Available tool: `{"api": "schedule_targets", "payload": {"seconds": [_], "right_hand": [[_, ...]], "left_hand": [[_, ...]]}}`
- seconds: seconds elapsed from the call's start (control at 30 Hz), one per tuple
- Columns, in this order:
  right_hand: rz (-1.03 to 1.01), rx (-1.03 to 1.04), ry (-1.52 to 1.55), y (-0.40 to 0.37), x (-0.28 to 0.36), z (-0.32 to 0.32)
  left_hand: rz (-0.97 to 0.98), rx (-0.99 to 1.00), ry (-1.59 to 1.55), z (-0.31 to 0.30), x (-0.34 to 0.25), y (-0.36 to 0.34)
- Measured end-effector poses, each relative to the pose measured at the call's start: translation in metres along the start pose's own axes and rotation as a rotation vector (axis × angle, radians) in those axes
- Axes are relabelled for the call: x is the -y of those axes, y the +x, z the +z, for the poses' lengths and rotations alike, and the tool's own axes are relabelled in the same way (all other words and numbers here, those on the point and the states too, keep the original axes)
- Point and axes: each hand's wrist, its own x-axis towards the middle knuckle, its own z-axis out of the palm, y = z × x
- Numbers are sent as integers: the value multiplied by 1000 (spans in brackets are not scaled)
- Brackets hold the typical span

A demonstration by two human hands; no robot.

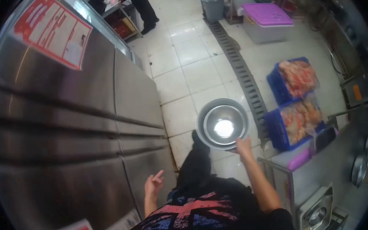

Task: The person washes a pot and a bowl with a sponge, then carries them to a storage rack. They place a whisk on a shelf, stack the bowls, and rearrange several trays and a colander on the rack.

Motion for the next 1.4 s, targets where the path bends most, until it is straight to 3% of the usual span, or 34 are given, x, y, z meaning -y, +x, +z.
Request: {"api": "schedule_targets", "payload": {"seconds": [0.1, 0.17, 0.23, 0.3, 0.4, 0.5, 0.57, 0.6, 0.63, 0.67, 0.7, 0.73, 0.8, 0.93, 1.1, 1.2, 1.23, 1.27, 1.3, 1.37, 1.4], "right_hand": [[-80, -97, 102, 40, 85, 58], [-58, -157, 75, 85, 123, 75], [-82, -202, 63, 119, 169, 79], [-58, -228, 83, 153, 213, 98], [-118, -258, 137, 219, 285, 141], [-83, -285, 47, 310, 341, 175], [-136, -260, 23, 383, 379, 207], [-192, -216, -22, 439, 385, 217], [-239, -175, -67, 481, 394, 227], [-216, -156, -41, 509, 431, 256], [-217, -144, -47, 529, 478, 291], [-166, -102, 12, 547, 526, 325], [-109, -23, 47, 596, 600, 375], [-68, 71, 50, 695, 723, 451], [-69, -35, 57, 801, 833, 520], [-84, -48, 70, 870, 887, 531], [-108, -36, 82, 898, 902, 533], [-103, -32, 101, 922, 924, 539], [-99, -36, 107, 949, 945, 546], [-113, -39, 52, 1007, 988, 557], [-256, -64, -16, 1061, 979, 555]], "left_hand": [[-111, -7, 19, 32, -122, 95], [-38, 63, 413, 78, -226, 163], [227, 133, 505, 118, -296, 245], [291, 211, 553, 150, -382, 338], [220, 187, 507, 181, -474, 467], [305, 30, 601, 153, -478, 604], [114, -39, 687, 155, -497, 595], [127, 44, 526, 130, -460, 636], [144, 107, 446, 121, -446, 628], [85, 93, 485, 102, -417, 631], [-248, -47, 371, 93, -390, 631], [-357, -79, 444, 99, -391, 615], [-444, -97, 543, 114, -407, 599], [-474, -60, 644, 142, -499, 672], [-317, -22, 813, 174, -670, 851], [54, -150, 902, 214, -828, 1016], [185, -206, 851, 237, -888, 1064], [12, -200, 334, 297, -998, 1065], [120, -129, 196, 325, -1058, 1091], [222, -72, 53, 354, -1103, 1137], [191, -158, 33, 367, -1110, 1157]]}}
